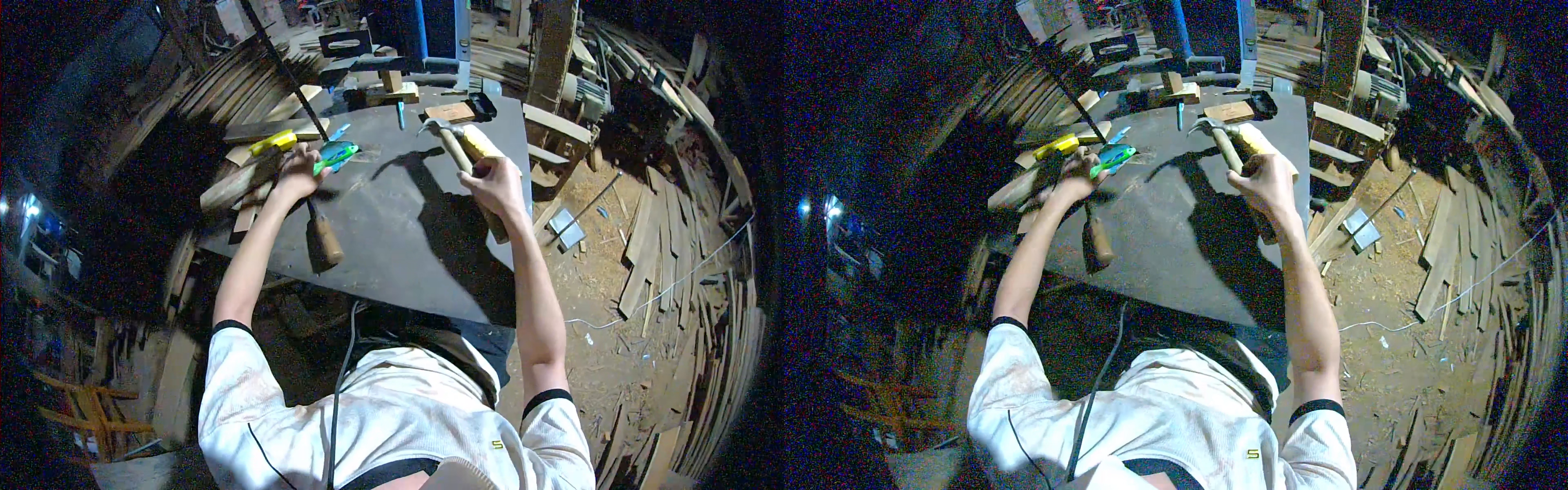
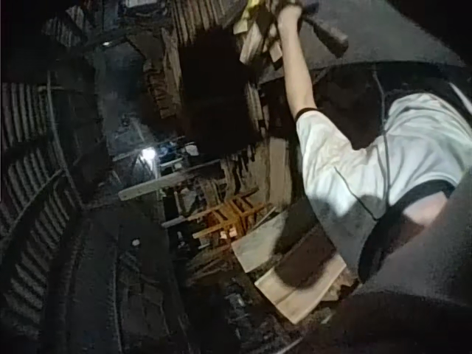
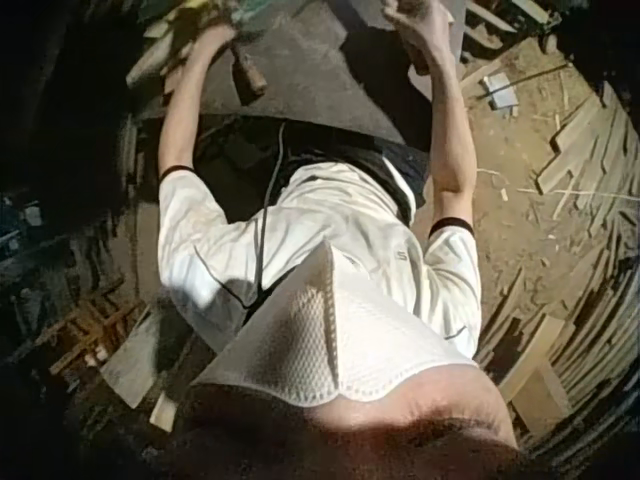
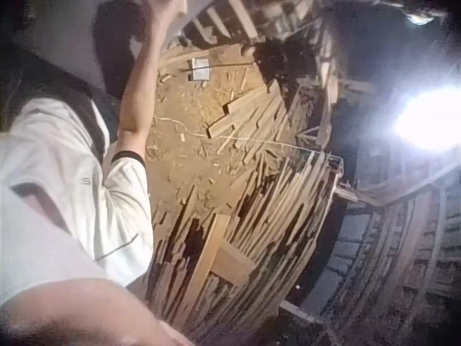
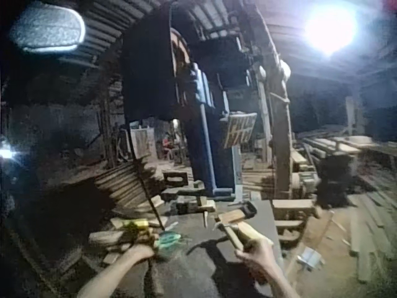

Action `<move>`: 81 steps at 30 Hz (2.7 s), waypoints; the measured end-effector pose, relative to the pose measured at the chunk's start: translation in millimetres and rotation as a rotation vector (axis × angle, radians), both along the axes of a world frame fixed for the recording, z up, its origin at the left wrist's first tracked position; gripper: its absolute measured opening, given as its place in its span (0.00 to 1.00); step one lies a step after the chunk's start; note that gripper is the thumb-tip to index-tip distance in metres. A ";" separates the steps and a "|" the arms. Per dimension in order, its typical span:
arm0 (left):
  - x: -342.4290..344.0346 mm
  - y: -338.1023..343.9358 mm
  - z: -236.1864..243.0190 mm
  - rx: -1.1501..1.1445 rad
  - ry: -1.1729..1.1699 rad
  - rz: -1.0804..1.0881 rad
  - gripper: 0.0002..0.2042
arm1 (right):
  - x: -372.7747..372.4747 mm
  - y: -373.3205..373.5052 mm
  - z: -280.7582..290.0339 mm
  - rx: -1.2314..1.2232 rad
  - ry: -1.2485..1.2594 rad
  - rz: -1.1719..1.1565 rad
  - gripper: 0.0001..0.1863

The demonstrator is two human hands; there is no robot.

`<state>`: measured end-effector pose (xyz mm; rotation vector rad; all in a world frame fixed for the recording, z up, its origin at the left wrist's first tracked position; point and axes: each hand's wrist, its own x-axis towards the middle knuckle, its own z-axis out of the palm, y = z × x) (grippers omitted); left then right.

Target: The person smooths a small rectangular wooden block using a blue sanding block, then uses a hammer to tap the block's edges. Finally, the person uses a yellow sponge and a green brush to clean the block and the workbench surface.

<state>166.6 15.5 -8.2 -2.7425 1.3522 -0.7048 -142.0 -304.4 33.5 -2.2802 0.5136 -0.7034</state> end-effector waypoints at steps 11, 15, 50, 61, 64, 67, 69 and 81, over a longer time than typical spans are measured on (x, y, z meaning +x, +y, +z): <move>-44.5 -14.3 31.0 -0.130 0.162 0.017 0.14 | -2.3 -50.4 -19.9 -0.089 -0.148 -0.329 0.19; -60.9 5.6 47.1 -0.370 0.216 -0.083 0.12 | -3.1 -83.5 -14.4 -0.135 -0.138 -0.281 0.20; -209.8 -6.0 76.2 -0.498 0.070 -0.384 0.21 | 1.7 114.9 58.2 0.005 -0.252 0.751 0.14; -193.0 51.0 5.9 -0.573 0.665 0.157 0.46 | 113.1 119.0 6.7 -0.010 -0.198 0.498 0.17; -196.5 60.9 3.6 -0.679 0.656 0.168 0.42 | 82.7 77.6 9.6 -0.003 -0.074 0.487 0.16; -191.2 72.8 -3.6 -0.763 0.552 0.033 0.34 | 32.7 35.2 38.4 0.071 0.070 0.371 0.15; -188.4 71.2 -10.1 -0.849 0.481 -0.089 0.28 | 12.0 27.5 73.1 0.056 0.160 0.341 0.16; -181.1 79.3 -21.7 -0.977 0.407 -0.150 0.24 | 98.2 67.2 11.4 0.092 -0.085 0.462 0.18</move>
